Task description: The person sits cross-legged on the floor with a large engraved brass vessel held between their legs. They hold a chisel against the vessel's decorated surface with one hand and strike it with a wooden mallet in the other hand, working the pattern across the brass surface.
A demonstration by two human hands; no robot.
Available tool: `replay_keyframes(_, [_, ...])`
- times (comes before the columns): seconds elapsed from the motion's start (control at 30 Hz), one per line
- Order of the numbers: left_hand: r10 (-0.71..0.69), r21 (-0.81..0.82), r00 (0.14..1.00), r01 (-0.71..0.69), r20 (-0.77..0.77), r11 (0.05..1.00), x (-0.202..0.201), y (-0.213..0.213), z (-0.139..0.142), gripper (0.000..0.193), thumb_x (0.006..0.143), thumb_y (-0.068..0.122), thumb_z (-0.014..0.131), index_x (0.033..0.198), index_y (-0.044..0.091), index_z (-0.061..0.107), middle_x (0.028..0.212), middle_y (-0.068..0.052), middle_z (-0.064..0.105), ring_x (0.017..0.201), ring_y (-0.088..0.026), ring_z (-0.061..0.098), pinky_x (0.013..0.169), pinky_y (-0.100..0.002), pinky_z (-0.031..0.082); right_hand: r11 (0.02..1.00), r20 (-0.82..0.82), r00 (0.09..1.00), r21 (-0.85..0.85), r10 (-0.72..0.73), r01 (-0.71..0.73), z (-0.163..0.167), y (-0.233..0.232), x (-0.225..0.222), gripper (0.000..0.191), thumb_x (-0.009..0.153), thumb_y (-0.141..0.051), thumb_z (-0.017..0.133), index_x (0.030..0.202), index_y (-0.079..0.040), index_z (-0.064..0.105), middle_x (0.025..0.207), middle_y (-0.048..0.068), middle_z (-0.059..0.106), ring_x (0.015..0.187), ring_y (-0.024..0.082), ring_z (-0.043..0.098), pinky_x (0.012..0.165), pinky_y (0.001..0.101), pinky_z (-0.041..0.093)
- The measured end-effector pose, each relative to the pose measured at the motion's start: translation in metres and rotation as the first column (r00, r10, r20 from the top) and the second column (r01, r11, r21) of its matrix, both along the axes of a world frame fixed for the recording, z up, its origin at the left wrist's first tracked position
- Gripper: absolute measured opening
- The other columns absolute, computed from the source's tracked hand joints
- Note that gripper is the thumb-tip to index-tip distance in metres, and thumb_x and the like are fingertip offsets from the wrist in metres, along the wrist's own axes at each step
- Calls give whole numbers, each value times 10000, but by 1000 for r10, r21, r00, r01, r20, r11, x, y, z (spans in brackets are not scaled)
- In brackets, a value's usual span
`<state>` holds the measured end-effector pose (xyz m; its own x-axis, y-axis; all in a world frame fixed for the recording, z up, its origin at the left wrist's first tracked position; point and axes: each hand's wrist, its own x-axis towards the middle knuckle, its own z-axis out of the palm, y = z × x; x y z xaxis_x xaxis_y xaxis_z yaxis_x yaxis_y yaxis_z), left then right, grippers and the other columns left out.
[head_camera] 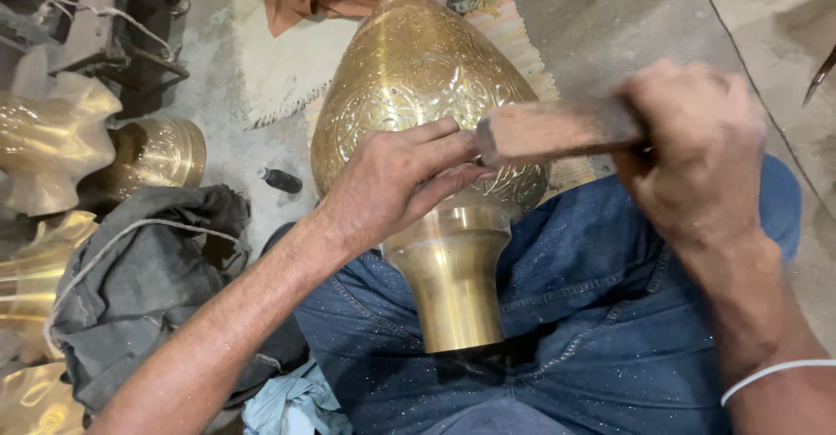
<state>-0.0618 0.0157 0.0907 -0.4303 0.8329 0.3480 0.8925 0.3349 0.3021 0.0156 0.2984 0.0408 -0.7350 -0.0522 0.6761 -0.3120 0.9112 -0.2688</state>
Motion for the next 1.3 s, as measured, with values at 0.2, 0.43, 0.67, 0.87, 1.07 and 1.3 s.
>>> replay_keyframes(0.2, [28,-27,999,-27,42,999,1,-1,-2,338,1014,305,679,1320,162,659,1016,-21,720,768,-135,743,676,-263,658,795,142,987,-606,81,22,6,-9,0,159,929,-179,747,1017,-130,623,855,10,653,809,216,664,729,383,549])
replay_keyframes(0.43, [13,-46,1000,-13,-19,999,-4,-1,-7,304,1037,336,670,1292,172,665,1037,-31,714,769,-130,736,646,-246,651,993,9,1000,-116,13,-12,17,-9,2,148,926,-68,766,1006,-23,650,848,100,658,777,278,701,754,438,584])
replay_keyframes(0.67, [29,-91,999,-27,23,995,-4,1,-4,353,1010,353,665,1327,198,671,956,-11,698,697,-109,717,575,-229,625,981,17,996,-176,84,-80,4,-2,4,263,921,6,770,1120,1,598,986,139,629,877,318,665,755,415,544])
replay_keyframes(0.87, [31,-98,999,-32,-10,995,-2,2,-1,407,998,350,657,1378,204,658,942,-26,684,685,-122,699,572,-245,620,894,206,974,-448,91,12,18,-11,8,208,989,-141,738,1062,-21,584,855,87,595,737,255,613,685,405,485])
replay_keyframes(1.07, [46,-78,999,-45,15,996,0,1,0,389,980,309,677,1342,166,697,970,-57,692,696,-156,714,581,-269,626,809,302,953,-567,27,157,37,-20,14,227,924,-237,729,1038,-91,599,886,29,613,777,237,618,706,404,488])
replay_keyframes(1.3, [87,206,989,-110,120,972,13,2,-7,354,1003,238,735,1329,122,662,1073,-41,758,864,-146,765,751,-290,668,999,63,998,19,-31,30,19,-17,-4,220,856,-59,744,1028,-6,616,929,157,638,895,360,631,773,478,507])
